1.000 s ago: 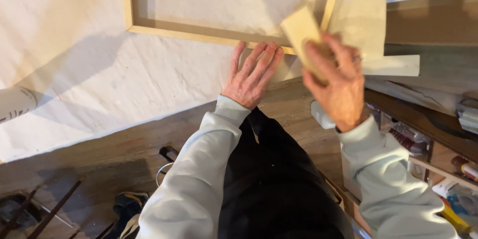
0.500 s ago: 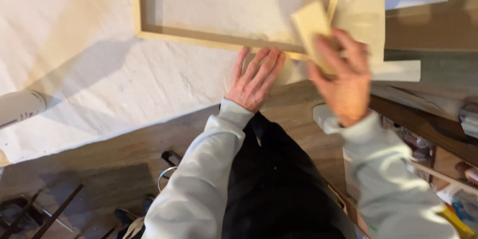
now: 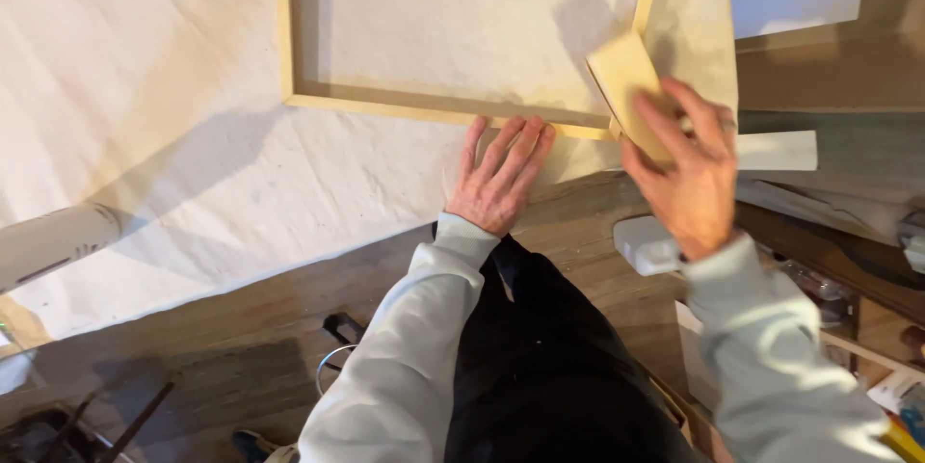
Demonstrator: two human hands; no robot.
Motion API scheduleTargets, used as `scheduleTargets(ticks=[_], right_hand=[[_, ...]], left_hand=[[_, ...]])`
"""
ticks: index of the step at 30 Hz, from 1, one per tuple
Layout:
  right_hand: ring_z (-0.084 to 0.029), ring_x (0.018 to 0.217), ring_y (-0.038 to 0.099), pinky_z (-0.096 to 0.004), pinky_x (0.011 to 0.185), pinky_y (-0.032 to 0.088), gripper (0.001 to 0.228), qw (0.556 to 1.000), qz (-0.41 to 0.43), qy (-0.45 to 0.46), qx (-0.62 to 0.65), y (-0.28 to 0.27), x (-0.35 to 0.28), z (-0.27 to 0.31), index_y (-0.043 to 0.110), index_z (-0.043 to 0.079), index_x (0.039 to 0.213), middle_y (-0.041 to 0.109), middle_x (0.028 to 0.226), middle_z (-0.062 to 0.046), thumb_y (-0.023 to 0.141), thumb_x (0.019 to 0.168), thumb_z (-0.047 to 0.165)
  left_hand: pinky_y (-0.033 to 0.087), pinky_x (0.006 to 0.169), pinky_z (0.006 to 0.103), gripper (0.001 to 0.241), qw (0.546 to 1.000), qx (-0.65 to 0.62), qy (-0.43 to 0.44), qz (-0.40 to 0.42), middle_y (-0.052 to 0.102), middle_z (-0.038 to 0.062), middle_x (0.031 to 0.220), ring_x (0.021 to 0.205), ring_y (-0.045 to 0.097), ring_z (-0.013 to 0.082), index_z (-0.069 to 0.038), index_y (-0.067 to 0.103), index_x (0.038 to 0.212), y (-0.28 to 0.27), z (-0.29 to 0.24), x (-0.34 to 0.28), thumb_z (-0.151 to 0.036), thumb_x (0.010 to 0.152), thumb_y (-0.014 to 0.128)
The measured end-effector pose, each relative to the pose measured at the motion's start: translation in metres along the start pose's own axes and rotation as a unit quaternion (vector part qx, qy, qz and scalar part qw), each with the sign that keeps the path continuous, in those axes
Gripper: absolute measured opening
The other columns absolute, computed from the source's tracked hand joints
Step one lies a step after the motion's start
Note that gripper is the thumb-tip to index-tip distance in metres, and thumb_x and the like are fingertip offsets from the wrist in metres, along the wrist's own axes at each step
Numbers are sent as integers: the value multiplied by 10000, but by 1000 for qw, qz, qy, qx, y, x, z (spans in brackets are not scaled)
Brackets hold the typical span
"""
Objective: The person applies wood glue from a bottle along the edge of a wooden picture frame, presses a frame rail into the glued corner and aligns the joints, then sands the frame edges and corners with a sanding block, working around the frame on a cloth-covered table.
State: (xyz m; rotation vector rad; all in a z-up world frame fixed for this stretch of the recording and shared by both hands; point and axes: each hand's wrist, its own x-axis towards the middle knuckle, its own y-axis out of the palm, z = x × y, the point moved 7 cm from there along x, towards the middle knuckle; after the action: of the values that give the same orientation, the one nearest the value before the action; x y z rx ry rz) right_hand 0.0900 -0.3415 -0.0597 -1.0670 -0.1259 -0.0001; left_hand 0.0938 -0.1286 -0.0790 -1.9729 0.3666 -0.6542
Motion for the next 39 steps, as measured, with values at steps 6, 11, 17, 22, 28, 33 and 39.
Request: scheduleTargets(ticks=[6, 11, 17, 22, 28, 33, 39], right_hand=[[-252, 1242, 596, -449, 1062, 571, 607, 997, -4, -64, 46, -9, -1, 25, 712, 191, 1337, 586, 1475, -68, 895, 759, 166], [-282, 1315, 561, -392, 1072, 552, 574, 997, 5, -65, 35, 10, -3, 36, 713, 200, 1347, 593, 1505, -56, 885, 804, 136], [-265, 1274, 662, -384, 1072, 585, 509, 997, -49, -8, 62, -14, 18, 27, 708, 165, 1405, 574, 1532, -57, 855, 923, 86], [-308, 1199, 652, -387, 1009, 584, 497, 999, -18, -25, -21, -9, -6, 8, 740, 171, 1312, 604, 1485, -49, 882, 837, 143], [-303, 1239, 668, -486, 1124, 509, 528, 998, -28, -52, -7, -5, -7, 30, 735, 155, 1338, 604, 1493, -86, 883, 831, 164], [-244, 1207, 674, -465, 1083, 532, 487, 999, -29, -3, -22, -12, 4, 19, 723, 143, 1357, 626, 1496, -68, 881, 897, 127], [-279, 1207, 692, -445, 1076, 580, 504, 998, -35, -51, 14, -15, 2, 26, 745, 157, 1324, 599, 1499, -32, 900, 844, 152]], left_hand=[[300, 1268, 591, 656, 1000, -16, -1, -2, 496, 76, 1553, 1442, 489, 258, -94, 511, 1520, 4, 1, 0, -48, 877, 628], [313, 1264, 579, 666, 1000, -3, -9, 18, 520, 64, 1545, 1437, 498, 244, -97, 525, 1516, 4, -3, -2, -35, 861, 621], [320, 1274, 572, 641, 1000, 3, -14, -8, 511, 53, 1541, 1439, 498, 236, -106, 529, 1520, 0, -1, -1, -16, 892, 625], [319, 1264, 575, 663, 1000, -6, -11, -6, 511, 57, 1544, 1432, 499, 241, -105, 532, 1511, 6, 0, 3, -10, 861, 625], [307, 1263, 584, 667, 1000, -24, -14, 9, 509, 66, 1546, 1435, 493, 252, -94, 525, 1513, 7, -2, -1, -14, 859, 625], [304, 1270, 579, 672, 1000, -8, -21, 8, 512, 69, 1546, 1439, 490, 251, -88, 526, 1515, 0, 2, -3, -12, 854, 620], [313, 1255, 584, 659, 1000, -13, -14, -1, 515, 65, 1538, 1429, 498, 253, -89, 541, 1501, 3, 2, 5, -29, 850, 622]])
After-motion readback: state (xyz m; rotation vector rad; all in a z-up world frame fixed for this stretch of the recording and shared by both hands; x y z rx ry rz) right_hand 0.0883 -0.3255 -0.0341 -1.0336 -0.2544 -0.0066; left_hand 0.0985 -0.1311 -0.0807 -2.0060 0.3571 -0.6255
